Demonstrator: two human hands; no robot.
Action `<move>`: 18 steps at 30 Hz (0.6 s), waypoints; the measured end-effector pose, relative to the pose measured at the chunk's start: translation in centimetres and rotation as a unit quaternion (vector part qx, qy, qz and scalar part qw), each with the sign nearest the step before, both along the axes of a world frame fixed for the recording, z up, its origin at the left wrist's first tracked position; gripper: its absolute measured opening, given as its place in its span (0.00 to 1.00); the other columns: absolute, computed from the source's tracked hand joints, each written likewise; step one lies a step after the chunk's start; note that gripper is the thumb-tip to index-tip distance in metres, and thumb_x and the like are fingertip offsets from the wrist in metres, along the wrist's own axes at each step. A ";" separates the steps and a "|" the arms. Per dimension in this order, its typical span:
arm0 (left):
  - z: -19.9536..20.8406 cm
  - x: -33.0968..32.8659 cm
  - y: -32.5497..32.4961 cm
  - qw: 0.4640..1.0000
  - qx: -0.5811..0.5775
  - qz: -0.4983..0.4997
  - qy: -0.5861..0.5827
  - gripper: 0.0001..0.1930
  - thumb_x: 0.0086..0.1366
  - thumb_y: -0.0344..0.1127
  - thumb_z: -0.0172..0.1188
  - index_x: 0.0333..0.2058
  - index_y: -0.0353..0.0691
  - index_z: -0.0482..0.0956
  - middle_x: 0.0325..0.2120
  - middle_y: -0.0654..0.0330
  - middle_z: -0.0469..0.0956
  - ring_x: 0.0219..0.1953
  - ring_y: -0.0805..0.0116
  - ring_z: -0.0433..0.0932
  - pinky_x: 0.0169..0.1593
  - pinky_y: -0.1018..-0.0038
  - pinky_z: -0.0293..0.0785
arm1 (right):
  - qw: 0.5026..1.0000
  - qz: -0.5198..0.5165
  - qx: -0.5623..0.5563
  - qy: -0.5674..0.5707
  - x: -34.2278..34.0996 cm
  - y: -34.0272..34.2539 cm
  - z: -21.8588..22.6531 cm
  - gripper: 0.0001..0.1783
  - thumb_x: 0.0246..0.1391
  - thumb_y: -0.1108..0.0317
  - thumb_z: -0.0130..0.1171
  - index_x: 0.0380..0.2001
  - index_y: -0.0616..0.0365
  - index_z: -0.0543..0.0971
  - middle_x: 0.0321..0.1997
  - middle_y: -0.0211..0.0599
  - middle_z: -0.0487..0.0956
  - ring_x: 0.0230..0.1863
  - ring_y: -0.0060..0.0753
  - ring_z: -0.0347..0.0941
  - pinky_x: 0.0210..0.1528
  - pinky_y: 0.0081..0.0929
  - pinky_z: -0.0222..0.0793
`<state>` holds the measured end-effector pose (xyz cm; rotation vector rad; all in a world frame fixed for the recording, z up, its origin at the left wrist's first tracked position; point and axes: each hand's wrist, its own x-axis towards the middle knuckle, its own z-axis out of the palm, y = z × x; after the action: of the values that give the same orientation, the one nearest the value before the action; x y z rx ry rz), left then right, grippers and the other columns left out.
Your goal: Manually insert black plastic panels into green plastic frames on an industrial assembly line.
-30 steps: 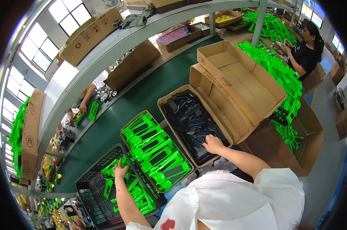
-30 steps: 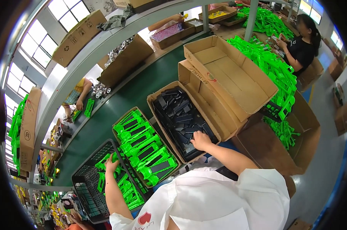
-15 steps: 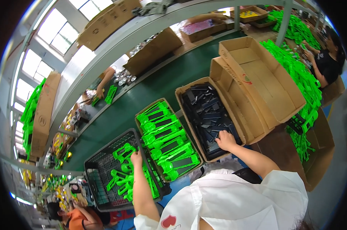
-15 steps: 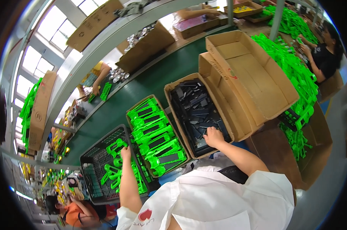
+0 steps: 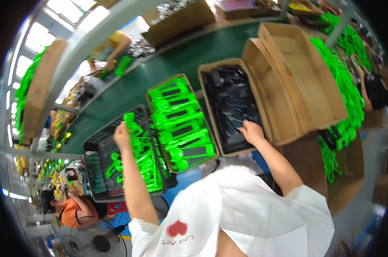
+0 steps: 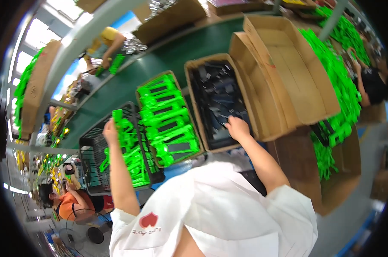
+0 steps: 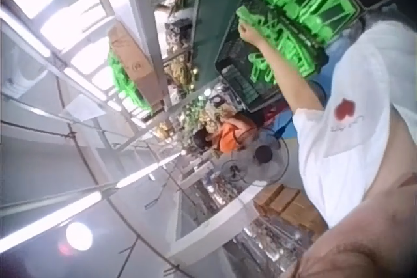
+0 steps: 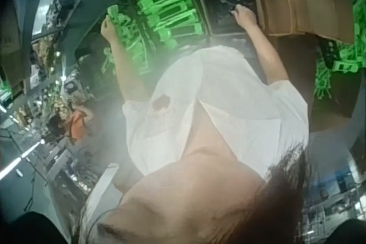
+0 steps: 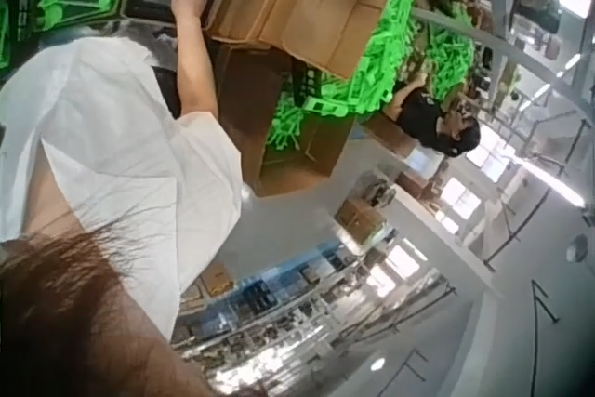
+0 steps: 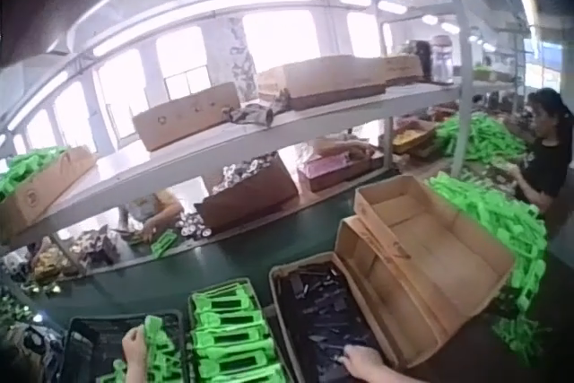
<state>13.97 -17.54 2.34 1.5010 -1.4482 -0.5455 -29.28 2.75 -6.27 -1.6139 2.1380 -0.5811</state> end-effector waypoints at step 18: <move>9.2 -3.7 4.6 0.940 -0.171 0.008 -0.296 0.11 0.57 0.30 0.49 0.40 0.37 0.71 0.33 0.59 0.72 0.31 0.68 0.71 0.35 0.76 0.65 | 0.935 -0.012 0.009 -0.355 -0.3 1.0 6.3 0.12 0.50 0.64 0.45 0.29 0.61 0.59 0.24 0.44 0.73 0.24 0.35 0.71 0.25 0.25 0.65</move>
<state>10.27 -12.98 11.59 1.4485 -1.8660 0.1959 -29.55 3.76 -0.01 -1.1186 1.6068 -0.9712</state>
